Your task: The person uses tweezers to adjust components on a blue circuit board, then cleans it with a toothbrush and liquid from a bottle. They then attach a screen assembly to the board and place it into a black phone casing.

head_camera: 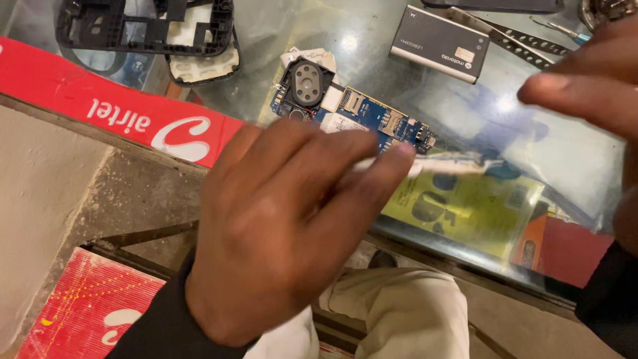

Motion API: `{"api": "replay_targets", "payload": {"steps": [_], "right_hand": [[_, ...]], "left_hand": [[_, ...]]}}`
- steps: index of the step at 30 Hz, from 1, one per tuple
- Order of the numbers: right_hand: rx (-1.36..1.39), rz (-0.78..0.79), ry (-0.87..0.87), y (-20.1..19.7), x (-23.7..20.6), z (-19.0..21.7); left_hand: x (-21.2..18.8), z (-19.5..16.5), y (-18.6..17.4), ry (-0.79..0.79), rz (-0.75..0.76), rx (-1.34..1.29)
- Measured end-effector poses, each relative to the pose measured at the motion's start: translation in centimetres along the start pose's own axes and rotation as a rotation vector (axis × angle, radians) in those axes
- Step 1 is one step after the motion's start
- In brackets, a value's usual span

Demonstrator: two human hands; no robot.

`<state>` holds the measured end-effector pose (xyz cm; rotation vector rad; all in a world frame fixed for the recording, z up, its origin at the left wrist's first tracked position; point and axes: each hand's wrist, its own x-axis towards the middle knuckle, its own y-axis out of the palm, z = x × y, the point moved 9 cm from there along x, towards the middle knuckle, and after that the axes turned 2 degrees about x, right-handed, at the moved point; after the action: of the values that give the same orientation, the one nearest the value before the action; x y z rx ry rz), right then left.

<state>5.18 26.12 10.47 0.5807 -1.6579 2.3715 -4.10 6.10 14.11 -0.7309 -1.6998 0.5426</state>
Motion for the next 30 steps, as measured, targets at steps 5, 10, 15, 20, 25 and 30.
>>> {"api": "replay_targets", "payload": {"steps": [5, 10, 15, 20, 25, 30], "right_hand": [[0.011, 0.200, -0.108, 0.6, 2.1, 3.2], [-0.170, 0.149, -0.258, 0.8, 3.7, 4.9], [0.029, 0.007, 0.144, -0.3, 2.1, 1.5], [0.322, -0.136, 0.490, 0.1, -1.2, -4.8], [0.188, -0.102, 0.502, -0.2, -3.1, -7.3], [0.112, -0.041, 0.354, -0.2, -2.4, -5.3]], "left_hand": [[0.9, 1.4, 2.7, 0.055, -0.059, -0.077], [0.9, 2.7, 3.0, -0.071, -0.061, -0.206], [0.2, 2.7, 0.2, -0.083, -0.134, -0.076], [-2.0, 2.0, 1.8, -0.033, -0.061, 0.015], [-3.5, 1.4, 3.9, -0.049, -0.060, 0.272], [-3.9, 1.3, 5.2, -0.150, -0.094, 0.324]]}}
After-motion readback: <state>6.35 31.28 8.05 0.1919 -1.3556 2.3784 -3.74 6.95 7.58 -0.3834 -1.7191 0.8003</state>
